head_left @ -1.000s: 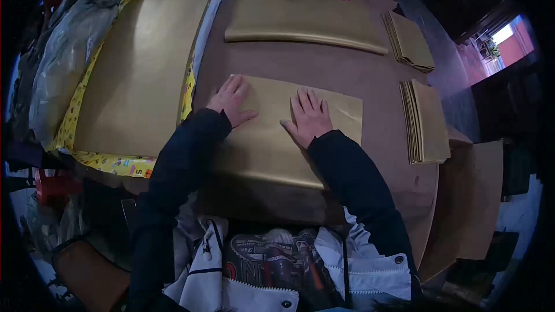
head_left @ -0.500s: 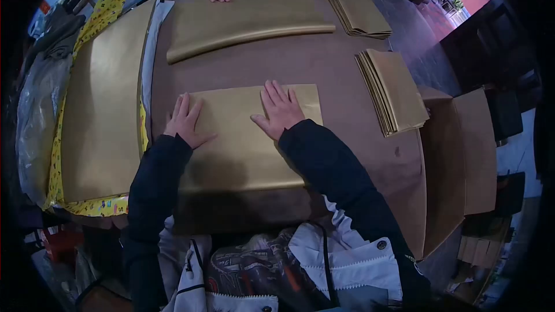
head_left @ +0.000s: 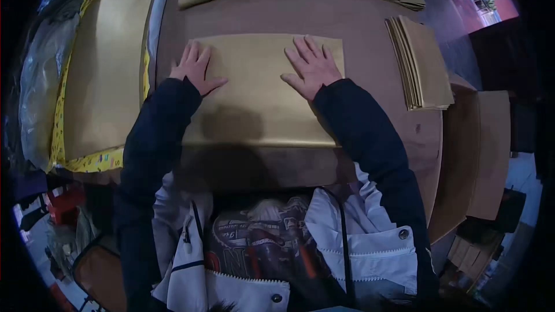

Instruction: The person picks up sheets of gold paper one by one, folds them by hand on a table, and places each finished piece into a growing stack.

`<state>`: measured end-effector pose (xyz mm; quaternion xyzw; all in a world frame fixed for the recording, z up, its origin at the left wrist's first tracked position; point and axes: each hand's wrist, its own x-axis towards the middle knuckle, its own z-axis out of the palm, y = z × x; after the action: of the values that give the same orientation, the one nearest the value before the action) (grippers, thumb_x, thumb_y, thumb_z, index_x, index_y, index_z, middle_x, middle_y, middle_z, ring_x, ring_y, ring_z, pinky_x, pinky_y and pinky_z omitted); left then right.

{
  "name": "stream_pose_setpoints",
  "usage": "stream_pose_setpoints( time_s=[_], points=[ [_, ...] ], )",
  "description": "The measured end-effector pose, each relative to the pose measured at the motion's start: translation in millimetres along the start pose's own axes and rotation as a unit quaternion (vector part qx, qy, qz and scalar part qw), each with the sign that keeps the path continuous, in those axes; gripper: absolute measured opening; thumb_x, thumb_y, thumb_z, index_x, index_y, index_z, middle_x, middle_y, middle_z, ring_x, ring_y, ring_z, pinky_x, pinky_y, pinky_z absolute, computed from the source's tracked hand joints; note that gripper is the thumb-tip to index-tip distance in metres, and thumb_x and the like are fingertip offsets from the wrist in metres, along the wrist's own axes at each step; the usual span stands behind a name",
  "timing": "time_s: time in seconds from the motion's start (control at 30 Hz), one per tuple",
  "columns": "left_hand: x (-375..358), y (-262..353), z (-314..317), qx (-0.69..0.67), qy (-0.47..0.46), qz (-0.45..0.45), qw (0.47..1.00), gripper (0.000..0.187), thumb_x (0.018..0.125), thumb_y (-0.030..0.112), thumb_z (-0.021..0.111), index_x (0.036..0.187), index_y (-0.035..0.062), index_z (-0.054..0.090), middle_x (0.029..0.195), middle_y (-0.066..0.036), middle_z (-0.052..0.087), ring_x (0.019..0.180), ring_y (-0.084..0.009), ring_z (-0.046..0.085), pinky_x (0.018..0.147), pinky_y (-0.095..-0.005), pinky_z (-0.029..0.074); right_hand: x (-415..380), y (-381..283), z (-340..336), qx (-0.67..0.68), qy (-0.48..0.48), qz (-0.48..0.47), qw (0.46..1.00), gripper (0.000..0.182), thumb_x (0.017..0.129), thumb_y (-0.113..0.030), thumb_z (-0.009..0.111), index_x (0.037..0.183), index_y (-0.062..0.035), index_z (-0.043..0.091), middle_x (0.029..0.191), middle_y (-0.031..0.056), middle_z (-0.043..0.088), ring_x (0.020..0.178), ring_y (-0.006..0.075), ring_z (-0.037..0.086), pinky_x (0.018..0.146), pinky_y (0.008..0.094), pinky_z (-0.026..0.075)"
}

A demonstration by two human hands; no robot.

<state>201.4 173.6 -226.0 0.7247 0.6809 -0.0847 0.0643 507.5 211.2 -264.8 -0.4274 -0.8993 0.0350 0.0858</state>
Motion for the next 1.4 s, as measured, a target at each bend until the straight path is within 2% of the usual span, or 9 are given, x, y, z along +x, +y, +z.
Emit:
stream_pose_setpoints(
  time_s=[0.27,0.63,0.7,0.9,1.1,1.2,1.23,1.3,1.4],
  points=[
    [-63,102,32,-0.107,0.020,0.035,0.993,0.070,0.089,0.043,0.055,0.146,0.0105,0.032,0.153,-0.021,0.019,0.144,-0.0359,0.015,0.109,-0.0618,0.020,5,-6,-8,-0.032,-0.052,0.018,0.998,0.067,0.092,-0.053,0.045,0.143,-0.0112,0.037,0.153,0.0147,0.024,0.143,0.0340,0.017,0.112,0.0571,0.017],
    [-140,-13,66,-0.096,0.071,-0.061,0.991,0.066,0.090,0.042,0.052,0.146,0.0128,0.033,0.153,-0.021,0.020,0.143,-0.0381,0.016,0.110,-0.0611,0.018,5,4,5,-0.038,-0.035,0.007,0.999,0.067,0.092,-0.055,0.043,0.145,-0.0143,0.035,0.155,0.0125,0.021,0.144,0.0317,0.015,0.112,0.0579,0.015],
    [-141,-25,73,-0.129,0.144,-0.008,0.981,0.062,0.090,0.037,0.053,0.145,0.0153,0.034,0.152,-0.021,0.024,0.142,-0.0398,0.019,0.108,-0.0616,0.023,6,6,4,-0.043,-0.043,0.008,0.998,0.068,0.092,-0.055,0.042,0.145,-0.0144,0.034,0.155,0.0127,0.021,0.144,0.0319,0.014,0.112,0.0580,0.014],
    [-143,-9,43,-0.021,0.154,0.037,0.987,0.053,0.087,0.029,0.059,0.136,0.0160,0.046,0.147,-0.018,0.031,0.138,-0.0408,0.027,0.103,-0.0613,0.032,8,0,0,-0.048,-0.071,0.026,0.996,0.069,0.092,-0.056,0.040,0.146,-0.0135,0.033,0.155,0.0143,0.019,0.144,0.0326,0.013,0.112,0.0579,0.014],
    [-181,0,51,-0.127,0.109,0.066,0.984,0.042,0.084,0.029,0.065,0.122,0.0113,0.058,0.139,-0.018,0.043,0.132,-0.0341,0.040,0.101,-0.0560,0.038,8,0,-1,-0.043,-0.085,0.023,0.995,0.068,0.092,-0.054,0.042,0.146,-0.0127,0.033,0.155,0.0150,0.019,0.145,0.0327,0.013,0.112,0.0579,0.015],
    [-190,-16,61,-0.431,0.207,-0.166,0.862,0.036,0.089,0.013,0.060,0.123,0.0013,0.054,0.111,-0.014,0.062,0.099,-0.0274,0.061,0.085,-0.0323,0.050,7,4,2,-0.065,-0.091,0.009,0.994,0.068,0.092,-0.052,0.043,0.147,-0.0126,0.032,0.155,0.0146,0.018,0.145,0.0330,0.012,0.112,0.0583,0.014],
    [-191,-19,60,-0.432,0.208,-0.171,0.861,0.036,0.089,0.013,0.060,0.123,0.0013,0.054,0.111,-0.014,0.062,0.099,-0.0274,0.061,0.085,-0.0323,0.050,7,4,2,-0.062,-0.082,0.007,0.995,0.068,0.092,-0.052,0.043,0.147,-0.0127,0.031,0.156,0.0143,0.018,0.145,0.0331,0.012,0.112,0.0586,0.014],
    [-187,-28,60,-0.661,0.115,-0.161,0.723,0.032,0.093,0.014,0.056,0.123,0.0012,0.053,0.106,-0.010,0.063,0.089,-0.0170,0.062,0.075,-0.0267,0.051,8,3,4,-0.060,-0.086,0.007,0.994,0.069,0.092,-0.052,0.043,0.147,-0.0127,0.030,0.156,0.0139,0.018,0.145,0.0333,0.011,0.112,0.0588,0.014],
    [-178,-36,63,-0.684,0.108,-0.143,0.707,0.036,0.096,0.014,0.052,0.130,0.0029,0.048,0.106,-0.006,0.062,0.074,-0.0105,0.060,0.065,-0.0219,0.049,7,3,2,-0.058,-0.076,0.014,0.995,0.070,0.091,-0.057,0.042,0.146,-0.0147,0.033,0.154,0.0145,0.022,0.144,0.0335,0.013,0.112,0.0583,0.014]
  ],
)
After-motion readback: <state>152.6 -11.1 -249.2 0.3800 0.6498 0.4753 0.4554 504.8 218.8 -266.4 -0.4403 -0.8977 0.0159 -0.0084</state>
